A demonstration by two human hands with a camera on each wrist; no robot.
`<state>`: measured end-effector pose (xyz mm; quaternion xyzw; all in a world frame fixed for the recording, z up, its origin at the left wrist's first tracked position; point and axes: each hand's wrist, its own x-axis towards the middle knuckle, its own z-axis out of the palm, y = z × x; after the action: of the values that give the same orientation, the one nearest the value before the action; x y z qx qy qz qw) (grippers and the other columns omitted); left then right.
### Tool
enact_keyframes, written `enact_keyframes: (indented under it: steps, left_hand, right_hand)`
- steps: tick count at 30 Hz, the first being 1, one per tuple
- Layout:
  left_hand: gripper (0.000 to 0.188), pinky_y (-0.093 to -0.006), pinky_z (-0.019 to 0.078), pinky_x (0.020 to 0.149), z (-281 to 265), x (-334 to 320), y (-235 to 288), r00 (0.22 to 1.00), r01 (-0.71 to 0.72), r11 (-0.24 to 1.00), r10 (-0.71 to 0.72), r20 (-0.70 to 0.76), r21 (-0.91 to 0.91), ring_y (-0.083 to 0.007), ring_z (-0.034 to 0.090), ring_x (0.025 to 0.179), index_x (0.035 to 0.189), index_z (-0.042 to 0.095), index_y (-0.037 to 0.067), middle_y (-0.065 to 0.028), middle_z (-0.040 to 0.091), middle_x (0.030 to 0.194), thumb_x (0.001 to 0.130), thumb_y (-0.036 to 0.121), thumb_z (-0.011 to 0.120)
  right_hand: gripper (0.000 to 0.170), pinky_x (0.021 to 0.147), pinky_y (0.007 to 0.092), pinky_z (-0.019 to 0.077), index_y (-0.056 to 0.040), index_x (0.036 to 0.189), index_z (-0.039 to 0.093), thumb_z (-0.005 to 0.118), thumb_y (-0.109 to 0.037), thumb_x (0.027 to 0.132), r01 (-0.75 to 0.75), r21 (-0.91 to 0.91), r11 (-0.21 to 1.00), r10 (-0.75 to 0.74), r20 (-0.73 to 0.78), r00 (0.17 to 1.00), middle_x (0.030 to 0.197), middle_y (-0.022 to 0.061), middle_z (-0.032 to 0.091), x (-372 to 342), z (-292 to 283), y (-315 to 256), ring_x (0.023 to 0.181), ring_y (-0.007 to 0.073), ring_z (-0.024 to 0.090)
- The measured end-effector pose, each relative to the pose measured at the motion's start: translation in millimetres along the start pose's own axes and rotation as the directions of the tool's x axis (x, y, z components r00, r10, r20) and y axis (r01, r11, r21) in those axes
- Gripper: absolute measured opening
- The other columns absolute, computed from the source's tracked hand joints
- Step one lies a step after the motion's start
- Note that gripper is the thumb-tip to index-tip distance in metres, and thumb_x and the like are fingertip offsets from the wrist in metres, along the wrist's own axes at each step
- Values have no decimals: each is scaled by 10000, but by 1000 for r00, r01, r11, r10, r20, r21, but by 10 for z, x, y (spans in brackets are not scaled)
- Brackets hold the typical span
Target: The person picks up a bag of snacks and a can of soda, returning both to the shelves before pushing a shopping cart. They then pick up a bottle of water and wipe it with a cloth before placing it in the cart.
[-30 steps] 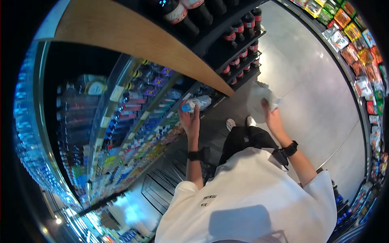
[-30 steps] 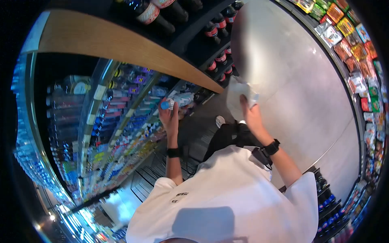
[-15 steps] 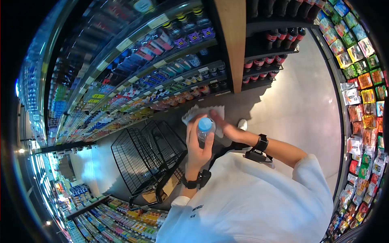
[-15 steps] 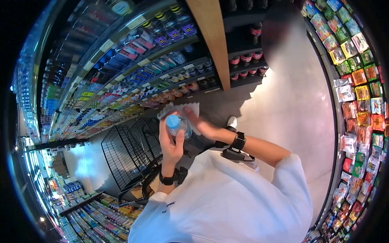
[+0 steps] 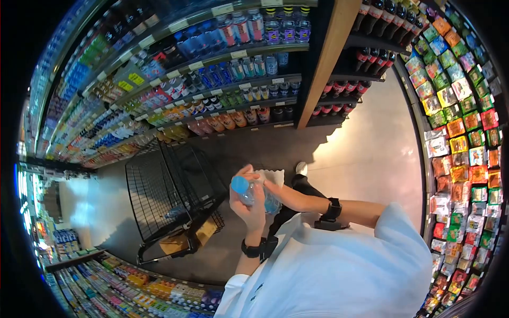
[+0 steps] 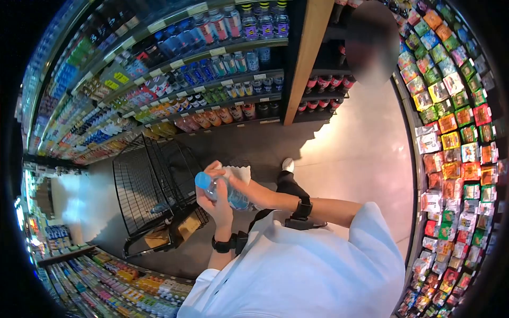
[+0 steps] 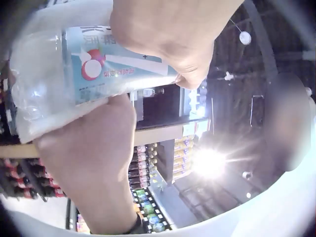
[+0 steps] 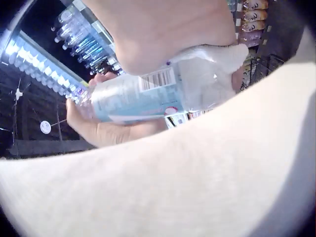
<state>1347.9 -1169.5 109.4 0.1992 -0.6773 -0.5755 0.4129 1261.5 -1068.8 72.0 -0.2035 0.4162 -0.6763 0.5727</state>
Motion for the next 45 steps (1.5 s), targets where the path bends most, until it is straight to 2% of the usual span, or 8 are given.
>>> enact_keyframes:
  steps: [7,12,17,20,29,39,42,45]
  left_hand:
    - [231,-432,394,1136,-375,-130,285,965,146,910,-217,-146,-388,-284,497,1372,1114,632,14,-163,608,1332,976,188,569]
    - [442,-377,377,1144,-564,-118,144,949,313,864,-301,93,-394,-221,450,1398,1361,526,35,-142,527,1474,1033,332,523]
    - [992,-409,385,1142,-445,-347,228,969,216,934,-171,176,-284,-242,418,1414,1573,253,23,-202,415,1505,809,152,874]
    - [989,-389,445,1088,-495,-395,46,847,378,920,-298,440,-103,-236,494,1350,1555,272,15,-199,435,1500,793,144,889]
    - [672,-296,529,889,-651,-339,207,842,309,950,-289,456,32,-117,637,1040,1299,555,-12,-80,676,1146,746,141,905]
    - [468,-296,549,762,-875,-260,228,695,337,941,-280,663,45,-135,687,809,1064,685,-9,-81,746,943,746,262,897]
    - [498,-295,537,774,-1000,-135,336,529,598,801,-359,769,-38,-138,673,834,1099,686,-5,-76,740,947,750,281,897]
    - [535,-305,537,811,-1005,-44,245,530,490,872,-283,800,-17,-155,682,899,1139,680,-6,-82,740,1002,759,303,895]
  right_hand:
    - [731,1032,391,466,-20,1447,448,787,-352,892,393,-599,698,-253,307,917,1314,166,587,-137,513,-274,1207,255,581]
    - [825,1072,393,442,-47,1481,396,857,-250,828,334,-438,834,-305,139,942,1367,116,559,-105,595,-108,1258,203,541]
    - [662,1015,339,514,-38,1426,440,801,-216,900,325,-266,908,-369,-138,919,1269,69,609,-31,505,-299,1175,161,606]
    - [576,973,339,535,-45,1373,487,784,-243,922,277,-84,957,-289,-313,905,1237,65,628,-81,509,-451,1128,154,633]
    - [483,972,381,539,-78,1359,517,749,-175,948,485,50,873,-431,-383,817,1218,50,644,-246,402,-484,1087,183,658]
    - [542,1005,449,523,-55,1351,514,595,-463,1002,368,-52,928,-369,-240,898,1232,140,641,-355,400,-522,1176,268,641]
    - [509,1040,452,523,-57,1387,513,717,-262,968,339,184,922,-343,-16,939,1313,117,637,-356,377,-488,1219,259,635]
    - [542,1055,447,508,-56,1395,502,733,-273,954,315,98,944,-317,-1,949,1315,110,633,-288,238,-524,1224,249,627]
